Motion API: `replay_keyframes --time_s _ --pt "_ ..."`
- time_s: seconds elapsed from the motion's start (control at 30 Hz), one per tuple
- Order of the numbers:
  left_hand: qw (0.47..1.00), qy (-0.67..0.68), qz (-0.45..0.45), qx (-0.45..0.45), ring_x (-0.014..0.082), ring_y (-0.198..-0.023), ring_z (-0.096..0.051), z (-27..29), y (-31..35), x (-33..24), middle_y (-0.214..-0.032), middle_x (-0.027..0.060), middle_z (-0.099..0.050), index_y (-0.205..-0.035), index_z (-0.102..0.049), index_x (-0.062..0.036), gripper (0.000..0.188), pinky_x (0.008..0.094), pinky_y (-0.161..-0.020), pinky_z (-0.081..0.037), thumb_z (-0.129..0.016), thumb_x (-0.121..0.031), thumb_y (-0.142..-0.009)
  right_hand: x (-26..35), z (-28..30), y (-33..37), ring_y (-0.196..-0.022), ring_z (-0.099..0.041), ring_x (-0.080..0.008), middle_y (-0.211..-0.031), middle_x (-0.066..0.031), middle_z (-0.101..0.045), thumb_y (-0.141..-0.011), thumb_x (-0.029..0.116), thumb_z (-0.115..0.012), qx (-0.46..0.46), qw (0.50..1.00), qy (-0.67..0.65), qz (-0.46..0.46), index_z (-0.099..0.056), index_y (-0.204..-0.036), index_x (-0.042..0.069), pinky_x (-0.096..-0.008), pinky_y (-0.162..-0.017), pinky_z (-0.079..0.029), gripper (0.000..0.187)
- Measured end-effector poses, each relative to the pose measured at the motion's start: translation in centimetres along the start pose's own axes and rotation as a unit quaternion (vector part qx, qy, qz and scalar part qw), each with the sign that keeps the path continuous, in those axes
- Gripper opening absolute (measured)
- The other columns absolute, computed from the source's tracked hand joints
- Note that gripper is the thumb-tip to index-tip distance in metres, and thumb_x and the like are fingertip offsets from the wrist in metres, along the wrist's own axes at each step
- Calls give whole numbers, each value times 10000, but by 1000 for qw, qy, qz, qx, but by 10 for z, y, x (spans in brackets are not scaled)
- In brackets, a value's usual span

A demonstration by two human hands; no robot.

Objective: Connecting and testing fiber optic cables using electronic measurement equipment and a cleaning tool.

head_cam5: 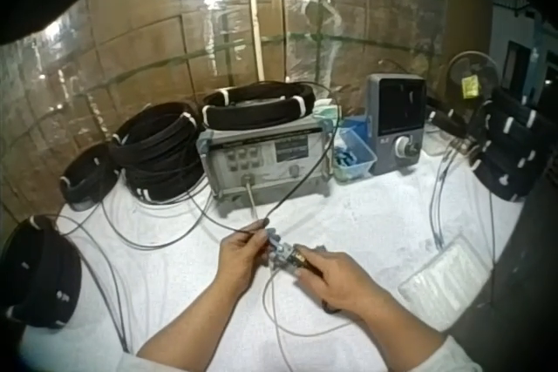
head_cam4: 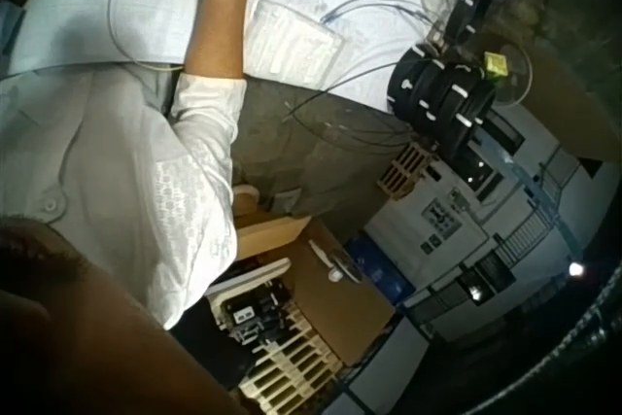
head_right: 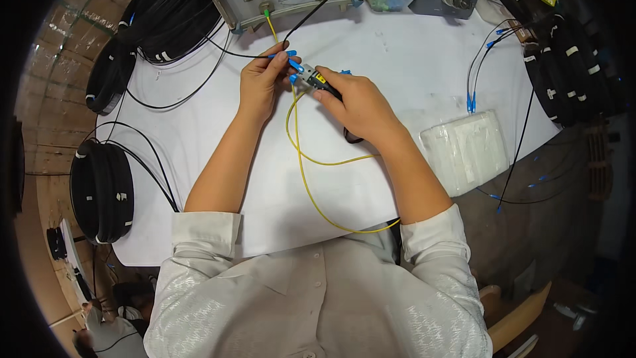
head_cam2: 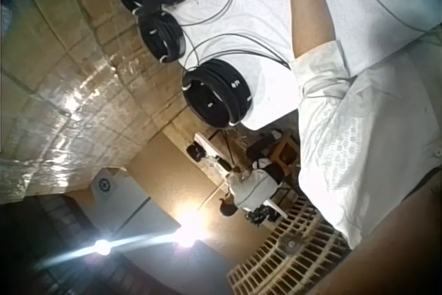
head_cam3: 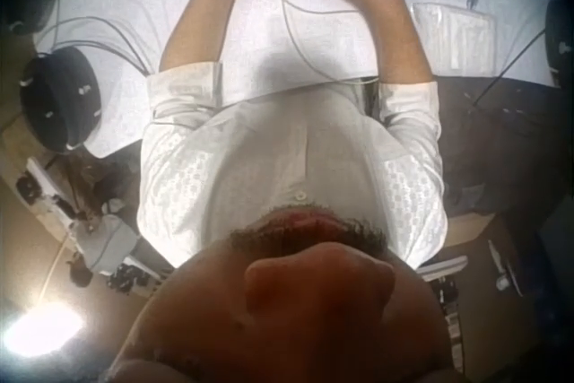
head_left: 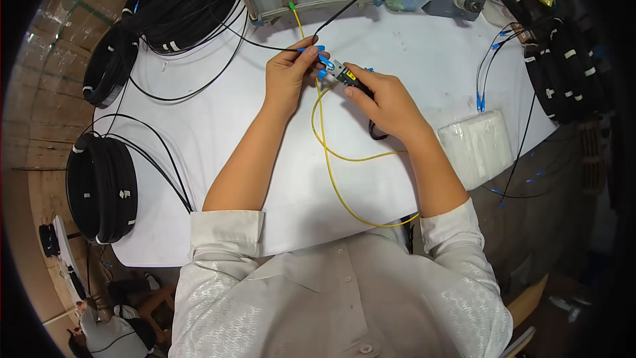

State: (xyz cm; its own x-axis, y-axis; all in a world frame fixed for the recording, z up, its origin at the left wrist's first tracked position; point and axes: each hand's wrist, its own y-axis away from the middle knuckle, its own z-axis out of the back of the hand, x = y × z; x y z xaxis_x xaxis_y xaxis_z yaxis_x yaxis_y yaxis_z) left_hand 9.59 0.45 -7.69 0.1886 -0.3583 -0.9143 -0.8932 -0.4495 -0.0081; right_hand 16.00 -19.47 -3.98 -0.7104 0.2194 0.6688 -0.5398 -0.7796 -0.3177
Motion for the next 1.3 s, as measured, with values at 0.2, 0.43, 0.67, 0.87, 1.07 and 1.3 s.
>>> replay_keyframes --time_s 0.2,0.43,0.67,0.87,1.07,1.3 --pt "999 27 -28 -38 76 -760 -619 -10 1 0 -927 83 -710 -1250 -582 46 441 187 -665 -475 -696 -218 -916 14 -8 0 -497 -488 -75 -803 -41 -624 -1005 265 -525 101 899 -370 -210 -559 -1285 9 -225 -449 -397 380" --pt "997 63 -9 -37 90 -790 -626 -8 3 -1 -931 70 -707 -1235 -608 15 405 186 -679 -475 -692 -226 -921 19 -16 2 -494 -480 -61 -874 -49 -617 -1024 267 -494 99 772 -568 -267 -536 -1291 -8 -200 -445 -399 386" --pt "995 -3 -85 -60 89 -811 -636 -17 5 1 -921 80 -707 -1215 -614 40 393 189 -679 -482 -685 -216 -925 22 -25 4 -477 -477 -62 -813 -35 -597 -1020 242 -484 54 910 -369 -183 -572 -1177 -14 -223 -434 -378 312" --pt "998 55 9 -30 61 -647 -550 -4 2 0 -849 41 -683 -1101 -650 -2 341 203 -559 -428 -639 -308 -952 6 -13 -3 -431 -454 -88 -752 -63 -591 -1033 294 -415 111 798 -533 -260 -570 -1176 2 -227 -406 -366 360" --pt "999 26 13 -38 108 -674 -521 1 -2 1 -776 8 -579 -927 -634 -21 341 251 -574 -416 -514 -330 -1008 12 -10 -1 -385 -414 -99 -702 -77 -540 -1046 391 -349 129 718 -629 -269 -522 -1207 6 -235 -355 -340 452" --pt "994 71 35 73 126 -751 -542 -5 2 -3 -778 31 -569 -1082 -568 1 274 250 -684 -425 -484 -248 -1006 20 -36 1 -476 -477 -124 -748 -52 -566 -1021 432 -389 68 629 -703 -324 -538 -1120 57 -276 -426 -391 416"
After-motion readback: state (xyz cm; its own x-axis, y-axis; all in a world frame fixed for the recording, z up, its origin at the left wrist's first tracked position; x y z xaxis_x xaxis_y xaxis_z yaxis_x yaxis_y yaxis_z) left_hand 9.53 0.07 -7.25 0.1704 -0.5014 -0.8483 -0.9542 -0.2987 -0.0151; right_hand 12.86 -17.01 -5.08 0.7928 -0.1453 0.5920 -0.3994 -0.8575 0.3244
